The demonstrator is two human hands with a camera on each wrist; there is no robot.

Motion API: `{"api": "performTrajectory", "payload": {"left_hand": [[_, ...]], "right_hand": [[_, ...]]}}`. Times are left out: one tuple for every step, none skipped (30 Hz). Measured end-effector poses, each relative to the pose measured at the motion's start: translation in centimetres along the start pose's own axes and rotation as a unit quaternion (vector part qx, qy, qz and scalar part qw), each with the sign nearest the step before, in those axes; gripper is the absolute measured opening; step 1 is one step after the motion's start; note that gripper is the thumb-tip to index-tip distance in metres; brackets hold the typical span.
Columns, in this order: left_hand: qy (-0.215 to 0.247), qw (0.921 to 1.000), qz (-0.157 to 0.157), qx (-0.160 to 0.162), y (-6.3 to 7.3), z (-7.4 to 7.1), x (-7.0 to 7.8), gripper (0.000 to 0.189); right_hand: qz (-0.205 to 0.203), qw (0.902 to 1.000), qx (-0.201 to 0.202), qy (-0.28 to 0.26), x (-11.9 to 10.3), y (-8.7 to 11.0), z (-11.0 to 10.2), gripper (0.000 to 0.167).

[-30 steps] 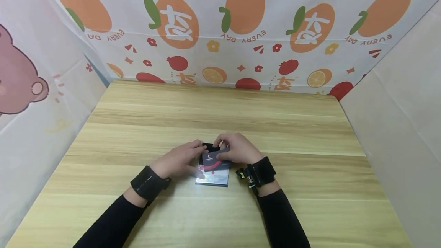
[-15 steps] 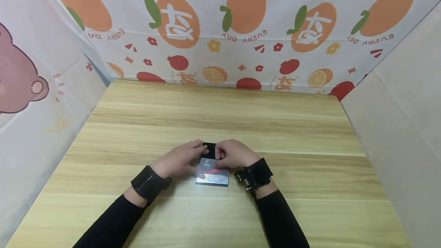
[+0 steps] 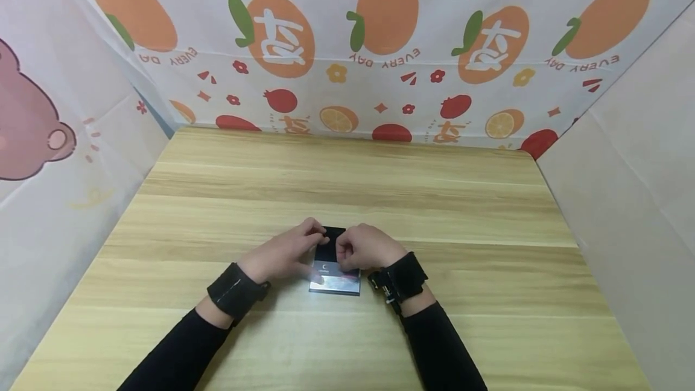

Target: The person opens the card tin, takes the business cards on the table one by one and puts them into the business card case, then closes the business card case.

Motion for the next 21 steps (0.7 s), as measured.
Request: {"api": "performTrajectory", "payload": {"left_hand": [[0.007,1.0,-0.006,-0.002,0.1,0.0,0.0,0.072],[0.012,0.9999,-0.01,-0.003,0.1,0.0,0.0,0.071],[0.015,0.9998,-0.014,-0.004,0.2,0.0,0.0,0.071],[0.018,0.9997,-0.017,-0.006,0.2,0.0,0.0,0.071],[0.021,0.9996,-0.019,-0.009,0.2,0.0,0.0,0.072],[0.023,0.9996,-0.017,-0.01,0.2,0.0,0.0,0.074],[0.023,0.9996,-0.015,-0.01,0.2,-0.1,0.0,0.076],[0.023,0.9997,-0.009,-0.007,0.2,-0.1,0.0,0.079],[0.022,0.9998,-0.002,-0.003,0.2,-0.1,0.0,0.083],[0.021,0.9998,0.006,0.001,0.1,-0.2,0.0,0.087],[0.02,0.9997,0.015,0.007,0.1,-0.2,0.1,0.091],[0.017,0.9995,0.022,0.013,0.0,-0.3,0.1,0.096],[0.013,0.9993,0.029,0.02,-0.1,-0.3,0.2,0.101],[0.007,0.999,0.035,0.026,-0.1,-0.3,0.4,0.105],[0.001,0.9986,0.041,0.033,-0.1,-0.2,0.5,0.109],[-0.007,0.9982,0.045,0.038,-0.1,-0.2,0.7,0.113],[-0.021,0.9979,0.045,0.042,-0.1,-0.1,1.0,0.116],[-0.038,0.9972,0.046,0.046,0.0,-0.1,1.3,0.118],[-0.058,0.9962,0.046,0.047,0.1,0.0,1.7,0.12],[-0.076,0.9949,0.046,0.047,0.2,0.0,2.1,0.12],[-0.093,0.9936,0.046,0.046,0.4,0.1,2.5,0.119]], "right_hand": [[0.002,1.0,-0.003,0.0,0.0,0.0,0.0,0.017],[0.004,1.0,-0.005,0.002,-0.1,0.0,0.1,0.017],[0.003,1.0,-0.007,0.002,-0.1,0.0,0.1,0.016],[0.003,1.0,-0.008,0.004,-0.1,0.0,0.2,0.016],[0.002,0.9999,-0.009,0.005,-0.2,0.0,0.2,0.015],[0.0,0.9999,-0.01,0.006,-0.2,0.0,0.2,0.014],[-0.002,0.9999,-0.011,0.006,-0.2,0.0,0.2,0.013],[-0.001,0.9999,-0.011,0.007,-0.2,0.0,0.2,0.013],[0.001,0.9999,-0.009,0.007,-0.2,0.1,0.1,0.012],[0.005,1.0,-0.005,0.006,-0.3,0.1,0.0,0.012],[0.009,0.9999,0.001,0.006,-0.2,0.2,-0.2,0.012],[0.012,0.9998,0.013,0.008,-0.2,0.3,-0.4,0.013],[0.016,0.9994,0.029,0.008,-0.1,0.4,-0.6,0.014],[0.022,0.9984,0.051,0.008,0.0,0.5,-0.9,0.015],[0.028,0.9965,0.078,0.008,0.1,0.8,-1.3,0.015],[0.032,0.9934,0.109,0.009,0.2,1.0,-1.7,0.016],[0.034,0.9891,0.143,0.008,0.3,1.2,-2.0,0.017],[0.037,0.9837,0.176,0.003,0.4,1.5,-2.4,0.019],[0.042,0.9777,0.206,-0.002,0.5,1.7,-2.7,0.02],[0.047,0.9719,0.23,-0.007,0.6,1.9,-2.9,0.021],[0.051,0.967,0.249,-0.011,0.6,2.1,-3.1,0.021]]}}
Point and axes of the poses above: each hand's wrist, its own y-axis away from the middle knuckle, its own z-axis out of the palm, x = y × z, the point moved 1 cm from there along -y, towards the middle knuckle, and after that the axes turned 2 degrees about y, right-handed, at the moved point
